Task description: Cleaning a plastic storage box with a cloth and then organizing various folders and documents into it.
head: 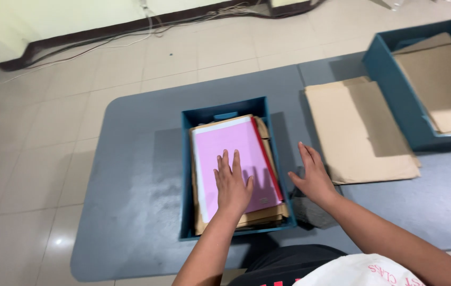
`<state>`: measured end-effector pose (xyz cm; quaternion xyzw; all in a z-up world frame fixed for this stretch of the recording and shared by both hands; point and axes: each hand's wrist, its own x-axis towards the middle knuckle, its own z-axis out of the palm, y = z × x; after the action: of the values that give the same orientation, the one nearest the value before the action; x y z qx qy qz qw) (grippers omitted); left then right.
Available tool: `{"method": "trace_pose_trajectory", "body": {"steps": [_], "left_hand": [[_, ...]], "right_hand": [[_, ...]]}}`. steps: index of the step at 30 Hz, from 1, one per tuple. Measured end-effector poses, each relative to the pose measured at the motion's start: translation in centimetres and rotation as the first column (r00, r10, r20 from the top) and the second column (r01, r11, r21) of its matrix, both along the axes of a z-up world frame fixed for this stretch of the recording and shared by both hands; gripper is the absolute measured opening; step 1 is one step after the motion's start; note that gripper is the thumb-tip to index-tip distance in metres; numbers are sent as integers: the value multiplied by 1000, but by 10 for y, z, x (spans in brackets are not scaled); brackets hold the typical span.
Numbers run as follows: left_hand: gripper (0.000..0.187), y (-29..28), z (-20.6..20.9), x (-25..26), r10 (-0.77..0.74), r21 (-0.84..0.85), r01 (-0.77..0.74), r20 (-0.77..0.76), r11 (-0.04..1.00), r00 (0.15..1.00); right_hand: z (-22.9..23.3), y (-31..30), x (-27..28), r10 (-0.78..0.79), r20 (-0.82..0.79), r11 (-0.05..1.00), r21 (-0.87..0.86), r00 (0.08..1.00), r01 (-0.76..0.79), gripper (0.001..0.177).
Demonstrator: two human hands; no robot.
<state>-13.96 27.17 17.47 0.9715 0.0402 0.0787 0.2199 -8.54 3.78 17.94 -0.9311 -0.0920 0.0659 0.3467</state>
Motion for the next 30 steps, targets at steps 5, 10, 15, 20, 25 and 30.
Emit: {"method": "trace_pose_trajectory", "body": {"steps": [5,10,15,20,25,30], "left_hand": [[83,-105,8,32,-146,-151,148,20,977,989],[75,-198,-48,82,-218,-474,95,-212,875,953],[74,-255,-159,141,-90,-451,-1,-181,893,979],[68,-285,-189,165,-19,-703,-173,-257,690,966],[60,-295,-213,186,46,-724,-219,-251,654,967],[80,-304,-172,185,229,-821,-455,-397,346,889]], "right_hand": [[-73,-114,36,-121,118,993,24,986,119,86],[-145,-247,71,-256,163,966,21,953,256,79],[-169,-333,96,-374,-55,926,34,926,376,80],[-184,-366,106,-334,-77,941,35,939,337,77],[-203,-377,136,-226,-23,966,120,974,227,81],[-158,-371,123,-271,-164,962,-15,948,273,69]]}}
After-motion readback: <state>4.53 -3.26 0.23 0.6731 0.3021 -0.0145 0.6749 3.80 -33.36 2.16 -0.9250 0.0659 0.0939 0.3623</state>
